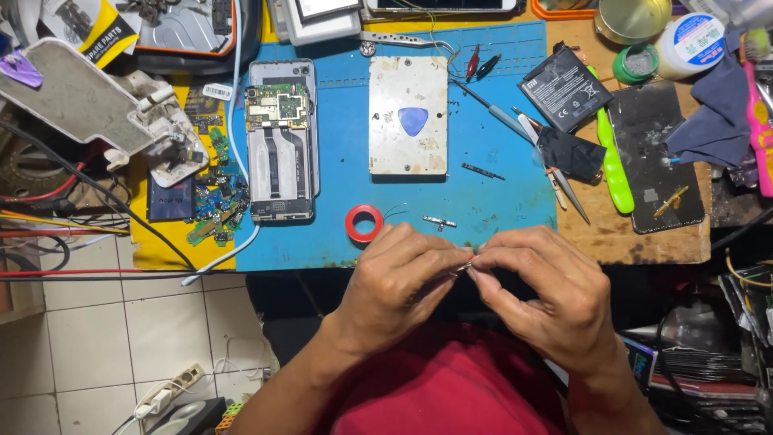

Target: Soldering a battery connector to a mobile phone battery on a repair workbench.

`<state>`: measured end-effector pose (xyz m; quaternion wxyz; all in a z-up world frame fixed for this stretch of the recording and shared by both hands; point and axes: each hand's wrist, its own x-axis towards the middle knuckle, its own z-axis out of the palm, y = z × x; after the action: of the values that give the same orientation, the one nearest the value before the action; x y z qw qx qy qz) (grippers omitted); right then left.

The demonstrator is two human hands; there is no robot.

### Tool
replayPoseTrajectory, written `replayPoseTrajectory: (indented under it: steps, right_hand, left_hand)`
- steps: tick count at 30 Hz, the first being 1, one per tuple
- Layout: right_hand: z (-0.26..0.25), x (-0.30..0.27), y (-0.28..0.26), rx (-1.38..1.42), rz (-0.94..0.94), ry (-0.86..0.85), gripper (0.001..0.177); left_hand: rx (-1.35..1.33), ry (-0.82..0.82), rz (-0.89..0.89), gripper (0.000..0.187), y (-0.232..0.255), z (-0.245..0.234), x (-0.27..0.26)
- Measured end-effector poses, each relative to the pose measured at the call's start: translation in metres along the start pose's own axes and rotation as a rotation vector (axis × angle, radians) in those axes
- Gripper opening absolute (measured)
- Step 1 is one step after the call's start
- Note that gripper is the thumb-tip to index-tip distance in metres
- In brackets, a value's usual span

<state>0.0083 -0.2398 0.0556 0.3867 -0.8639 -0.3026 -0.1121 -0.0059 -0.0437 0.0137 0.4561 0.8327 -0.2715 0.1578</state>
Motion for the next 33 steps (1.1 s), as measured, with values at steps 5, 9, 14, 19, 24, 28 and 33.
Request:
replayPoseTrajectory:
  steps: [5,9,14,19,24,28,33]
  right_hand:
    - [-0.005,0.0,0.0,-0.034,-0.01,-0.046,0.006]
    - [-0.008,-0.001,0.004,-0.001,0.049,-0.125,0.009]
    - [-0.009,-0.002,0.006,0.063,0.111,-0.151,0.012]
    - [-0.007,-0.002,0.003,0.146,0.164,-0.109,0.012]
    - [-0.002,-0.007,0.002,0.274,0.281,-0.037,0.01]
    - [0.002,-0.006,0.001,0.19,0.162,0.019,0.007]
    - [0.005,-0.005,-0.005,0.084,0.082,0.032,0.008]
  left_hand:
    - [-0.021,0.001,0.001,0.016,-0.002,0.004,-0.003]
    - [-0.059,-0.001,-0.011,0.022,-0.002,0.006,-0.006]
    - [-0.064,0.004,0.003,0.024,-0.003,0.008,-0.007]
    - [-0.141,0.07,-0.055,0.027,-0.003,0.01,-0.009]
    - [-0.153,0.099,-0.068,0.031,-0.004,0.01,-0.011]
    - [-0.146,0.111,-0.077,0.032,-0.006,0.012,-0.012]
    - [-0.14,0.142,-0.069,0.031,-0.007,0.014,-0.013]
